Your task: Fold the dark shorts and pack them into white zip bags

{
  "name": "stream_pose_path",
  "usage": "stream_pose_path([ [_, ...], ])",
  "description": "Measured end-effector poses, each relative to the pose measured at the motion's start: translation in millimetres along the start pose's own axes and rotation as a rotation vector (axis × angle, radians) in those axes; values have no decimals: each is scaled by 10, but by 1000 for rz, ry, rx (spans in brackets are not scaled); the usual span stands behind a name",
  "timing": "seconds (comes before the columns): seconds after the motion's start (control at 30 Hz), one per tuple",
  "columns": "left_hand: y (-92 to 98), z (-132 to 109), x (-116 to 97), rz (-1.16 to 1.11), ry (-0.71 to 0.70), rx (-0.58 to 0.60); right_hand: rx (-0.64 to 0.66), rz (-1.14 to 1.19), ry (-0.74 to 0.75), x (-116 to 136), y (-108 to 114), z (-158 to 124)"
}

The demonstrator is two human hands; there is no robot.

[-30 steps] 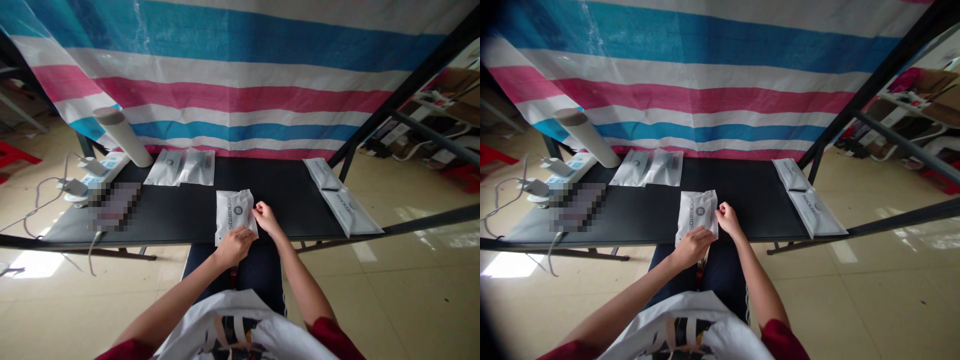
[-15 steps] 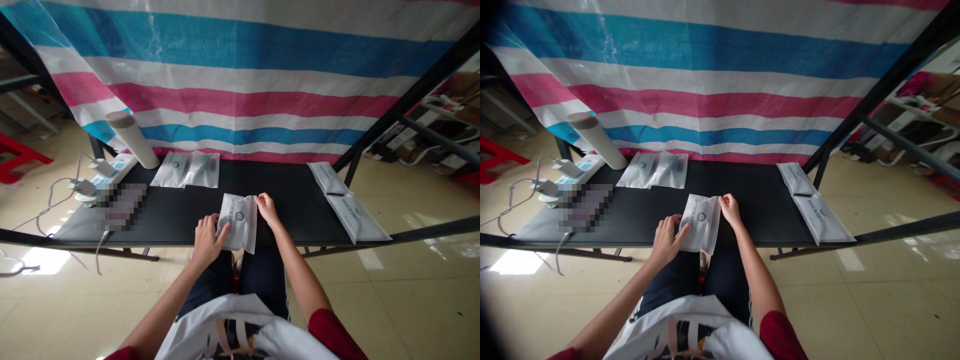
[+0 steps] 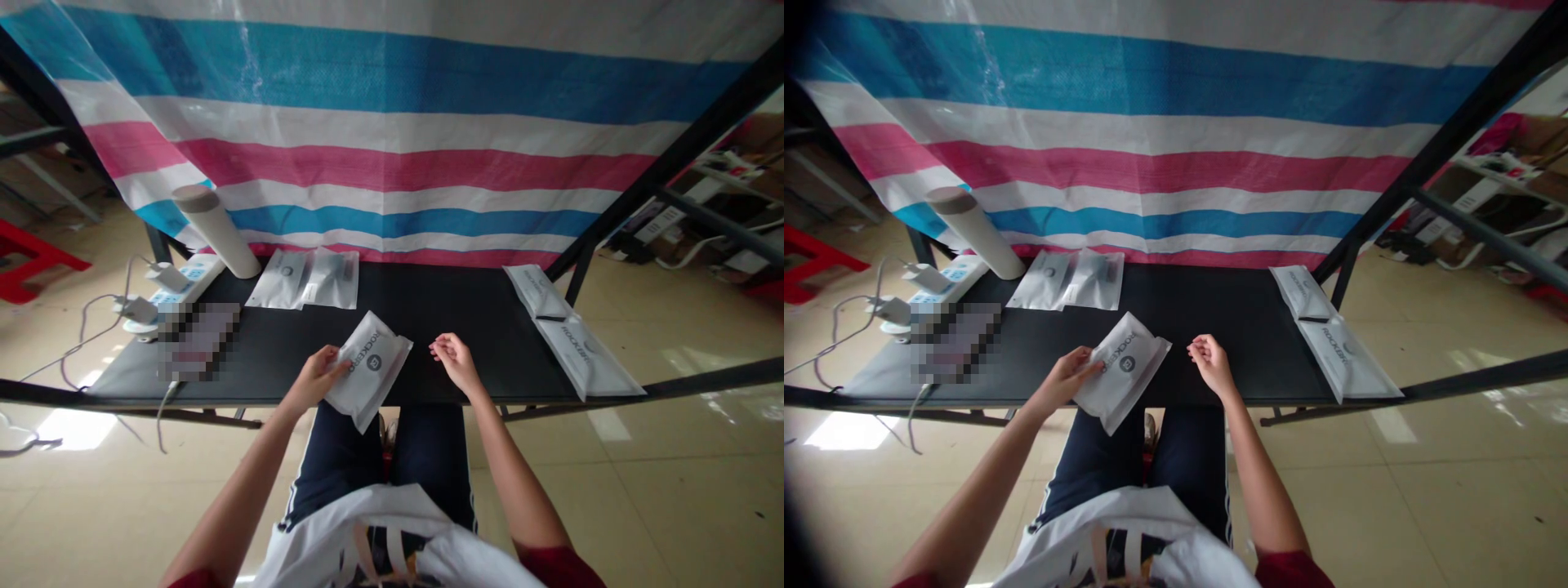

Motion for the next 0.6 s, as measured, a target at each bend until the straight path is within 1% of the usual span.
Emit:
stream_pose_path([
  [0.07, 253, 95, -49, -74, -3, -28, -66, -7, 9, -5, 160, -80],
  [0.17, 658, 312, -153, -123, -10, -169, -150, -12, 32, -8, 299, -172],
  [0.27, 1018, 645, -204, -243, 18, -302, -196, -29, 52, -11, 301, -206],
  [0.33, 1210, 900, -184, -296, 49, -429, -198, -63, 58, -13, 266, -204],
  [0.37, 1286, 1021, -158, -286, 80, -507, -193, -90, 61, -12, 249, -201],
  [0.4, 1347, 1128, -124, -245, 124, -590, -188, -120, 64, -9, 236, -199],
  [0.47, 1414, 1288, -51, -185, 189, -688, -178, -168, 71, 5, 224, -203],
  [0.53, 1416, 1361, 3, -129, 239, -730, -176, -181, 74, 25, 221, -215],
  [0.6, 1372, 1356, 10, -72, 262, -740, -172, -171, 80, 41, 210, -229],
])
Point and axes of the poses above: each hand's wrist, its own z-axis towards the middle knuckle, its own y-axis out of the back of the hand, x = y × z, the point moved 1 cm from there along z, towards the middle knuckle, and after that the axes turned 8 degrees about z, right-handed, at the moved point
